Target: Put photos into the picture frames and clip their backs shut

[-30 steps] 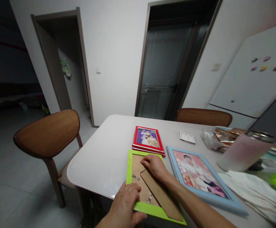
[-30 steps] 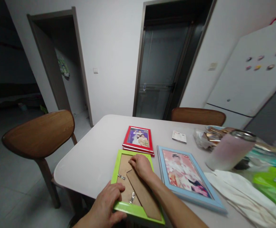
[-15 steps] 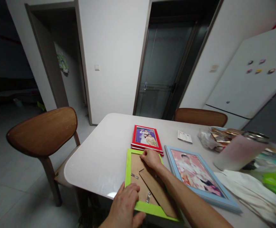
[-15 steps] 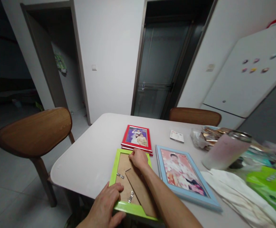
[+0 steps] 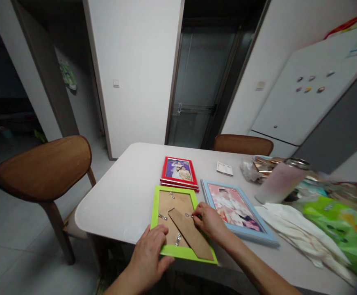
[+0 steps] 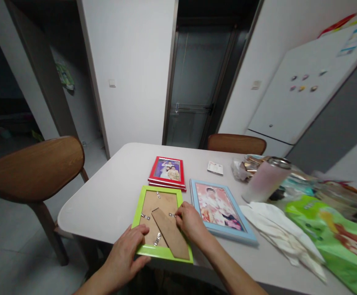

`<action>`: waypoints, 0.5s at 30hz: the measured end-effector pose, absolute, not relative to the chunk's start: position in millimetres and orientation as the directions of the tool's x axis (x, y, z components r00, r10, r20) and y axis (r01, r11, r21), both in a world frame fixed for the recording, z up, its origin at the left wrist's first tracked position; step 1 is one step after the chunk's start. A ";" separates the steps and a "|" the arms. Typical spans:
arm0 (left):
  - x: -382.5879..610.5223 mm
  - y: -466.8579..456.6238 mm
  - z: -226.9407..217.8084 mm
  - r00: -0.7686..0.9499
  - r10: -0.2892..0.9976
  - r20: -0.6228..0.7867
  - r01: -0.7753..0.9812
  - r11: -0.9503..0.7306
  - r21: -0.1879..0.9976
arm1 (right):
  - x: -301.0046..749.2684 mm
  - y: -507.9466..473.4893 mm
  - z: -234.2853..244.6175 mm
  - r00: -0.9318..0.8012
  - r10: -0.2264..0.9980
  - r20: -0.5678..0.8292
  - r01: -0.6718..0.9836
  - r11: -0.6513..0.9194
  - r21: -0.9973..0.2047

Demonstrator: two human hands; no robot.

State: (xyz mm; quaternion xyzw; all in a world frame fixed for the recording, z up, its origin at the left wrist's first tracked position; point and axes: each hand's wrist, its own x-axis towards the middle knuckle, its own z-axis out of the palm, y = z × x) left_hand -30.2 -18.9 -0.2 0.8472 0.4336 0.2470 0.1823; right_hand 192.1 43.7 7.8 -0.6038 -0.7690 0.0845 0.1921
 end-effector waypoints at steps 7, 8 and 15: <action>-31.4 -21.8 4.4 0.498 0.840 0.218 0.669 -0.531 0.520 | 194.8 37.3 3.2 -0.262 0.931 0.255 0.870 0.343 -0.356; -29.8 -23.0 6.7 0.493 0.845 0.205 0.679 -0.521 0.516 | 195.9 36.1 2.4 -0.258 0.927 0.272 0.862 0.348 -0.368; 2.8 -26.7 19.3 0.549 0.825 0.136 0.712 -0.546 0.441 | 206.6 15.3 4.9 0.069 0.949 0.308 0.682 0.180 -0.709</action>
